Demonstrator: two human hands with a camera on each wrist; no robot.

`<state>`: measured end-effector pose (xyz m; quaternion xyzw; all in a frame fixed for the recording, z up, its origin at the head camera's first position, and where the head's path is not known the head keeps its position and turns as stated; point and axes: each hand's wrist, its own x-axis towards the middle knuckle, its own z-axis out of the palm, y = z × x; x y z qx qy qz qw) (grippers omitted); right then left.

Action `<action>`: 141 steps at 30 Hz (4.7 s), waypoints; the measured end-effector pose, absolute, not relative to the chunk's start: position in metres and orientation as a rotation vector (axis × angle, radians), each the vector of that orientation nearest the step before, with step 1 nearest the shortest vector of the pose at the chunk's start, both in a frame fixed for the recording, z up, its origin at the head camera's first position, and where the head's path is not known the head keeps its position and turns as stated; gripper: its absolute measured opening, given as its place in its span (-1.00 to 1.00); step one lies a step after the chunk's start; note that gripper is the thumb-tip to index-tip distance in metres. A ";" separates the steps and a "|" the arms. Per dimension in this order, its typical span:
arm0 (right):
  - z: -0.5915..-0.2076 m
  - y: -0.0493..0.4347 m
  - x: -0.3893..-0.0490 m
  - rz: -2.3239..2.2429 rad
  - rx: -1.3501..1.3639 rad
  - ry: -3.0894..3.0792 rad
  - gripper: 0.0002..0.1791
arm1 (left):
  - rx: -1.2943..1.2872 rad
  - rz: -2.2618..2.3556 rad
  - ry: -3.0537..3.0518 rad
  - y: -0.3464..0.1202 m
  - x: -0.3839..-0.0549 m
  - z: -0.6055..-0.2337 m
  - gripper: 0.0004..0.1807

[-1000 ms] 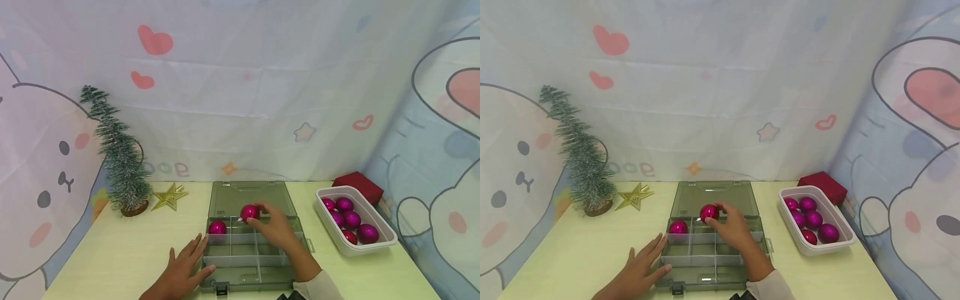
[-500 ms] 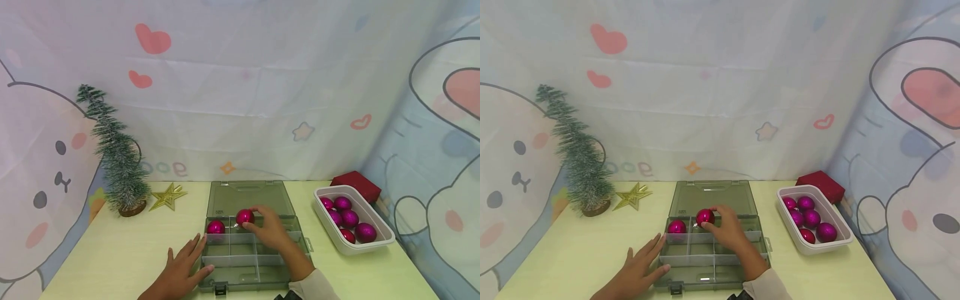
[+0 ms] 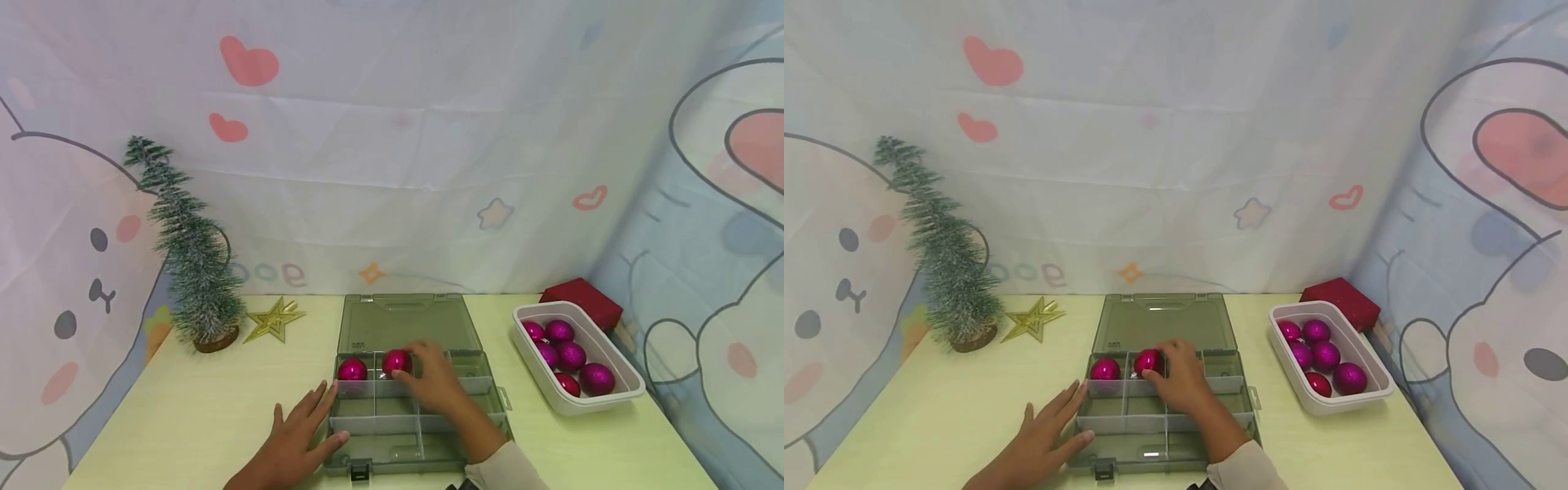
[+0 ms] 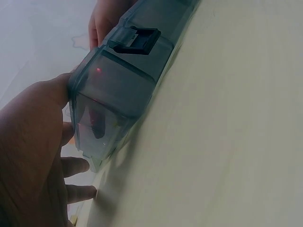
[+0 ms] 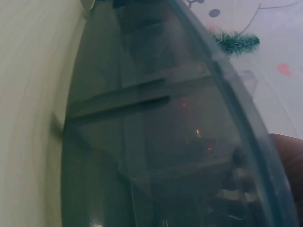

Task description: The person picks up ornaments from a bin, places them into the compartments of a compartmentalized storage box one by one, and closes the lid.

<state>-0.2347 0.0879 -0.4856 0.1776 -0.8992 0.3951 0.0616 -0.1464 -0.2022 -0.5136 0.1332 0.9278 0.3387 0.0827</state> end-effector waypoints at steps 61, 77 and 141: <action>-0.432 0.217 -0.238 1.209 0.411 -2.626 -0.50 | 0.398 1.009 2.780 -0.202 -0.146 -0.514 -0.05; -0.442 0.295 -0.252 1.099 0.381 -2.584 -0.54 | 0.407 1.015 2.780 -0.203 -0.146 -0.513 -0.04; -0.470 0.398 -0.266 1.166 0.768 -2.961 -0.59 | 0.391 1.016 2.776 -0.202 -0.147 -0.512 -0.03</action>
